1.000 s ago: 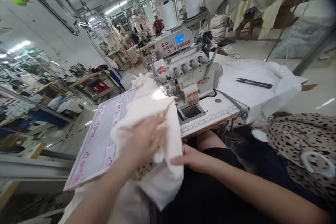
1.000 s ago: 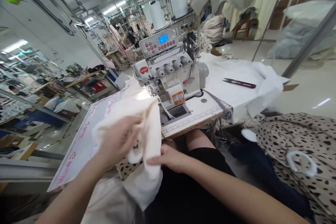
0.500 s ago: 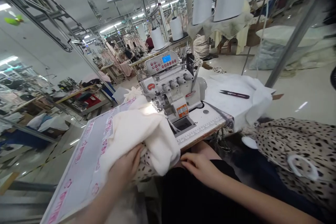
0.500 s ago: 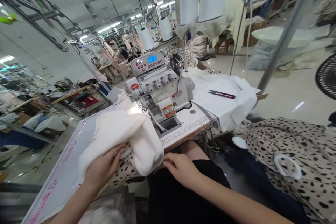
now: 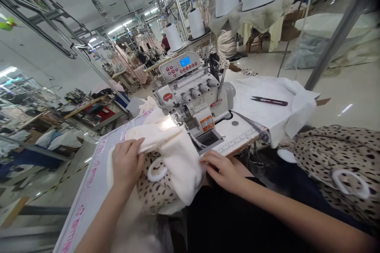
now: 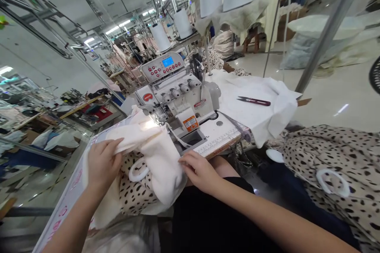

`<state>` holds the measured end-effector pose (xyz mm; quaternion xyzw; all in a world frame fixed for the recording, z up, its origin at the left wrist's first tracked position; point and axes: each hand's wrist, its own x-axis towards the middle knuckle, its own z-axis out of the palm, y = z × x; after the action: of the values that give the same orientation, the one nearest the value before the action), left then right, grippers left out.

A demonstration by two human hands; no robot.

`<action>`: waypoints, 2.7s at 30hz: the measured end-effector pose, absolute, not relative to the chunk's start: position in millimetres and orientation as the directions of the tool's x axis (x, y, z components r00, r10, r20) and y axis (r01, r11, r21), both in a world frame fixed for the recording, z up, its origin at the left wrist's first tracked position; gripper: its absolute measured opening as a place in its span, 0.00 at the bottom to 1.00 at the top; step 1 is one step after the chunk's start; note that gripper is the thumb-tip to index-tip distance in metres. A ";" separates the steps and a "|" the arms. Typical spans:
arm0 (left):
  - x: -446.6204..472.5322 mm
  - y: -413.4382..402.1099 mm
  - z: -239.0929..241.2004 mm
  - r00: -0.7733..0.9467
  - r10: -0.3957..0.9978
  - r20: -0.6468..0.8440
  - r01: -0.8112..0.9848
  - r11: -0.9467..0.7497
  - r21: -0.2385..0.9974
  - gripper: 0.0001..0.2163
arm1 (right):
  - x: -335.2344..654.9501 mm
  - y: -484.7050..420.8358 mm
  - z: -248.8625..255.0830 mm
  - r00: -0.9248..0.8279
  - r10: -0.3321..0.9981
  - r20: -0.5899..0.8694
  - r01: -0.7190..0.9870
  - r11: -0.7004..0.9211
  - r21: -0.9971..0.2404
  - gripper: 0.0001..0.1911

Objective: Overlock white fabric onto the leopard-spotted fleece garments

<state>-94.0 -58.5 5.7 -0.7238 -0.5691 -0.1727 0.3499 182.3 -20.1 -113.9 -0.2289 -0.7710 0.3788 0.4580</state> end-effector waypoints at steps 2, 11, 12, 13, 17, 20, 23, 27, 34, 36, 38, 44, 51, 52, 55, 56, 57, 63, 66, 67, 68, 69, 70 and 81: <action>-79.6 -58.3 19.9 0.270 0.712 0.648 0.956 -0.120 -0.266 0.09 | 182.9 -15.5 -110.2 -0.448 0.708 0.546 0.029 0.622 -0.783 0.11; -1.8 -77.0 12.3 0.595 0.715 0.368 0.795 -0.456 -0.400 0.12 | 160.5 4.2 -87.0 -0.386 0.503 0.773 0.066 0.851 -0.521 0.20; 0.4 -77.3 9.6 0.618 0.704 0.350 0.777 -0.479 -0.409 0.11 | 157.6 7.6 -83.9 -0.415 0.438 0.798 0.050 0.886 -0.460 0.17; 1.1 -76.3 7.3 0.628 0.703 0.333 0.769 -0.494 -0.406 0.09 | 155.2 10.7 -80.9 -0.442 0.380 0.813 0.031 0.912 -0.409 0.12; -2.9 -57.8 -2.7 0.565 0.733 0.380 0.820 -0.445 -0.360 0.11 | 150.7 16.7 -69.5 -0.449 0.324 0.833 -0.047 0.922 -0.385 0.10; -6.1 -34.8 -14.5 0.445 0.771 0.455 0.895 -0.374 -0.242 0.23 | 152.0 14.7 -65.2 -0.406 0.357 0.841 -0.095 0.899 -0.427 0.10; -8.3 -17.6 -21.0 0.324 0.810 0.489 0.944 -0.309 -0.114 0.19 | 155.2 14.4 -70.8 -0.336 0.469 0.817 -0.125 0.838 -0.532 0.08; -11.5 -11.5 -14.3 0.214 0.853 0.475 0.939 -0.313 0.139 0.10 | 155.0 20.9 -92.9 -0.345 0.812 0.471 -0.087 0.472 -0.877 0.21; -11.5 -12.1 -8.7 0.120 0.842 0.526 0.917 -0.297 0.266 0.09 | 147.0 27.0 -103.9 -0.603 0.771 0.202 -0.157 0.133 -0.978 0.16; -10.2 -10.4 -8.7 0.117 0.829 0.547 0.914 -0.305 0.267 0.09 | 146.6 28.1 -98.0 -0.609 0.770 0.189 -0.183 0.096 -0.979 0.18; -9.0 -8.8 -7.6 0.114 0.817 0.565 0.911 -0.313 0.267 0.10 | 146.3 30.1 -92.1 -0.612 0.770 0.177 -0.197 0.068 -0.978 0.20; -12.2 -12.1 -11.5 0.330 0.773 0.542 0.906 -0.421 0.048 0.06 | 147.7 33.8 -86.9 -0.585 0.803 0.113 -0.292 -0.078 -0.953 0.23; -18.7 -14.7 -21.4 0.594 0.645 0.480 0.789 -0.585 -0.190 0.14 | 149.6 29.2 -98.0 -0.516 0.846 0.133 -0.236 0.009 -0.972 0.20; -18.7 -13.4 -20.8 0.607 0.637 0.476 0.779 -0.594 -0.199 0.14 | 149.5 30.0 -97.6 -0.510 0.849 0.139 -0.223 0.025 -0.974 0.20; -18.6 -8.1 -17.4 0.627 0.629 0.460 0.768 -0.600 -0.225 0.13 | 148.4 34.7 -93.6 -0.498 0.850 0.173 -0.192 0.087 -0.977 0.19; -18.7 -6.1 -16.0 0.631 0.630 0.453 0.767 -0.597 -0.237 0.13 | 147.5 36.6 -92.1 -0.492 0.850 0.188 -0.185 0.109 -0.977 0.18; -18.8 -4.1 -14.6 0.635 0.632 0.444 0.765 -0.594 -0.249 0.13 | 146.5 38.3 -90.8 -0.486 0.851 0.199 -0.177 0.128 -0.976 0.17; -15.5 -0.1 -7.2 0.622 0.669 0.407 0.779 -0.580 -0.238 0.11 | 140.8 35.3 -91.3 -0.531 0.826 0.188 -0.099 0.160 -0.982 0.15; -10.6 -5.4 -7.0 0.588 0.694 0.415 0.798 -0.579 -0.163 0.09 | 142.4 27.3 -95.4 -0.544 0.818 0.188 -0.048 0.193 -0.980 0.18; -8.9 -7.7 -7.5 0.581 0.698 0.418 0.802 -0.577 -0.153 0.08 | 143.4 25.3 -96.6 -0.543 0.819 0.188 -0.042 0.197 -0.979 0.18; -7.4 -9.9 -8.1 0.575 0.701 0.421 0.808 -0.569 -0.156 0.09 | 144.5 23.9 -97.5 -0.540 0.820 0.190 -0.041 0.199 -0.979 0.18; -6.0 -11.8 -8.6 0.572 0.704 0.422 0.812 -0.558 -0.170 0.09 | 145.4 23.3 -98.2 -0.535 0.822 0.193 -0.042 0.202 -0.978 0.19; -4.7 -13.1 -8.9 0.571 0.705 0.420 0.815 -0.546 -0.192 0.09 | 146.2 23.5 -98.5 -0.528 0.826 0.197 -0.042 0.206 -0.978 0.19; -1.2 -4.9 -4.0 0.618 0.688 0.381 0.774 -0.446 -0.451 0.06 | 140.0 36.2 -89.2 -0.504 0.829 0.244 0.032 0.300 -0.953 0.16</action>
<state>-1.2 -4.9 -4.0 -0.8472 -0.4312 -0.0711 0.3021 140.0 36.2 -89.2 -0.3056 -0.7038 0.5067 0.3933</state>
